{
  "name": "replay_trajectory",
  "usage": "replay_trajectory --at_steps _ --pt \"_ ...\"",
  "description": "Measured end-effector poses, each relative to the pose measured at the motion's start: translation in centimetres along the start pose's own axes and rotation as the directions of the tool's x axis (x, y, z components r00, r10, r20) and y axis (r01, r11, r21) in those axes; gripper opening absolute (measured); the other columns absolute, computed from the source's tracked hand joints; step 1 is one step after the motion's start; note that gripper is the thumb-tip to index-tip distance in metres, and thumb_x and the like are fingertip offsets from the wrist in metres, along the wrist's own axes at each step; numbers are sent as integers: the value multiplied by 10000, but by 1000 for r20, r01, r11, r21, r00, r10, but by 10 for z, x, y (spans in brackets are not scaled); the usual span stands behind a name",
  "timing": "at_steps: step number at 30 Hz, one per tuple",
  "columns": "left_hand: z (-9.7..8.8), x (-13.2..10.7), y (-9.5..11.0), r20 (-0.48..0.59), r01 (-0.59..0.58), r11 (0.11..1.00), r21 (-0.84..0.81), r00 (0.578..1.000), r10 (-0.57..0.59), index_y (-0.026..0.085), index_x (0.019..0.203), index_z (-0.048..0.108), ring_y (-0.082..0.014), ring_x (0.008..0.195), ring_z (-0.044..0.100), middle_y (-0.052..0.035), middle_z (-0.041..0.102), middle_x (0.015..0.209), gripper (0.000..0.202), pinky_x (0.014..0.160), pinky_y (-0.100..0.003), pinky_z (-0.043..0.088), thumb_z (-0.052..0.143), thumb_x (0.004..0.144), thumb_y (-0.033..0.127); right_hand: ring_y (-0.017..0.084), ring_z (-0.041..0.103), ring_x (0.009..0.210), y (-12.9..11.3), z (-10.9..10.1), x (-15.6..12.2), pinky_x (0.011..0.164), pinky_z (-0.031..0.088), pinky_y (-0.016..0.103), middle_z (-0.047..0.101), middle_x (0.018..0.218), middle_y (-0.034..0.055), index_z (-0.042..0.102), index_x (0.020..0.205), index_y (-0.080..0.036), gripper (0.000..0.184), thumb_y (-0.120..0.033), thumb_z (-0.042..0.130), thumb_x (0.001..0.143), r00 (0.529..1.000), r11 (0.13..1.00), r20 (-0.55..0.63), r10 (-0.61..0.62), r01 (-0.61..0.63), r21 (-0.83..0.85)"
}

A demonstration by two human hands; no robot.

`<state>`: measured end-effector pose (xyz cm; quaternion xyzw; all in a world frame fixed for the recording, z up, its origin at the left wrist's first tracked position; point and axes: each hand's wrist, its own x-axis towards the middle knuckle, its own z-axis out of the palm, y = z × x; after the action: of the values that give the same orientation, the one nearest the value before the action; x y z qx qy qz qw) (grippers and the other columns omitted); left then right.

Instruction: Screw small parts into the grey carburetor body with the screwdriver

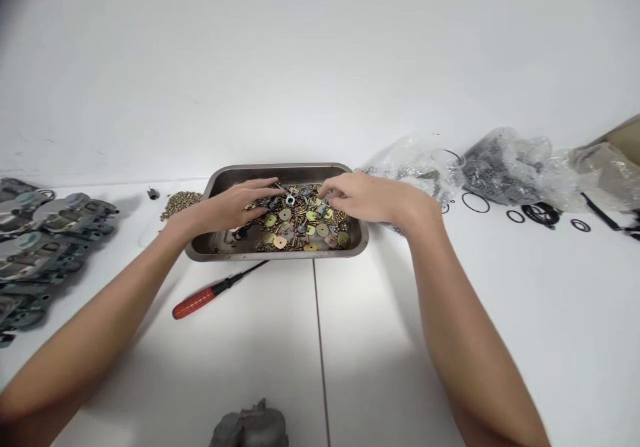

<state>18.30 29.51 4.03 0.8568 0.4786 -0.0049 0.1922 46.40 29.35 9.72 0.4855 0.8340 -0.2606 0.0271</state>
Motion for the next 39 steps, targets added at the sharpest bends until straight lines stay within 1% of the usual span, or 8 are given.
replay_trajectory --at_steps 6,13,16,24,28,32,36,39 --pt "-1 -3 -5 126 -21 995 96 992 9 193 1322 569 -235 1418 383 -83 453 1499 441 1192 -397 317 390 924 257 294 630 1042 4 -7 -6 828 513 408 671 1206 49 639 1235 -280 384 -417 488 910 999 999 -23 -39 40 19" --pt "-16 -18 -2 237 28 995 98 970 -51 241 1050 735 -270 1305 495 -43 557 1408 384 1052 -377 451 426 836 161 290 642 1025 3 -2 -2 782 521 383 659 1239 53 640 1237 -298 383 -423 512 897 999 999 15 -32 32 23" --pt "-24 -24 1 268 61 997 44 961 -71 245 1008 747 -242 1124 617 -57 687 1210 371 913 -332 508 424 838 183 285 647 1018 3 -1 0 770 522 374 661 1238 60 631 1254 -294 396 -416 504 899 999 999 15 -40 40 18" --pt "-47 -34 -17 75 123 992 -40 990 -120 251 1067 723 -197 935 661 -36 721 1113 338 812 -289 505 453 873 313 290 643 1036 2 0 0 781 525 385 654 1251 47 631 1237 -305 386 -425 505 892 999 1000 34 -12 12 2" --pt "-46 -30 -26 -5 141 990 -21 990 -141 216 1128 699 -219 1011 644 -57 699 1166 378 896 -337 508 428 872 278 291 660 1004 5 1 1 740 531 369 674 1219 58 651 1218 -298 384 -419 532 873 999 998 16 -52 52 19" --pt "-29 -16 -29 -85 64 997 -32 994 -67 196 1291 590 -213 1282 518 -59 561 1401 452 1135 -380 400 399 884 245 279 676 953 8 4 3 687 522 347 690 1181 62 657 1213 -304 387 -439 523 876 998 998 11 -57 57 -3" --pt "-15 -7 -32 57 34 999 -11 998 -34 243 1365 529 -230 1445 344 -37 380 1553 487 1220 -424 284 434 887 240 270 684 901 8 5 3 654 515 338 706 1139 56 669 1202 -319 381 -447 531 870 996 996 -14 -84 84 -1" --pt "-21 -11 -32 126 42 999 -32 991 -37 220 1215 658 -230 1325 500 -43 561 1408 399 1152 -389 382 437 882 218 279 681 950 8 4 3 689 526 345 699 1171 44 662 1217 -317 395 -443 541 863 998 998 -5 -61 61 9"
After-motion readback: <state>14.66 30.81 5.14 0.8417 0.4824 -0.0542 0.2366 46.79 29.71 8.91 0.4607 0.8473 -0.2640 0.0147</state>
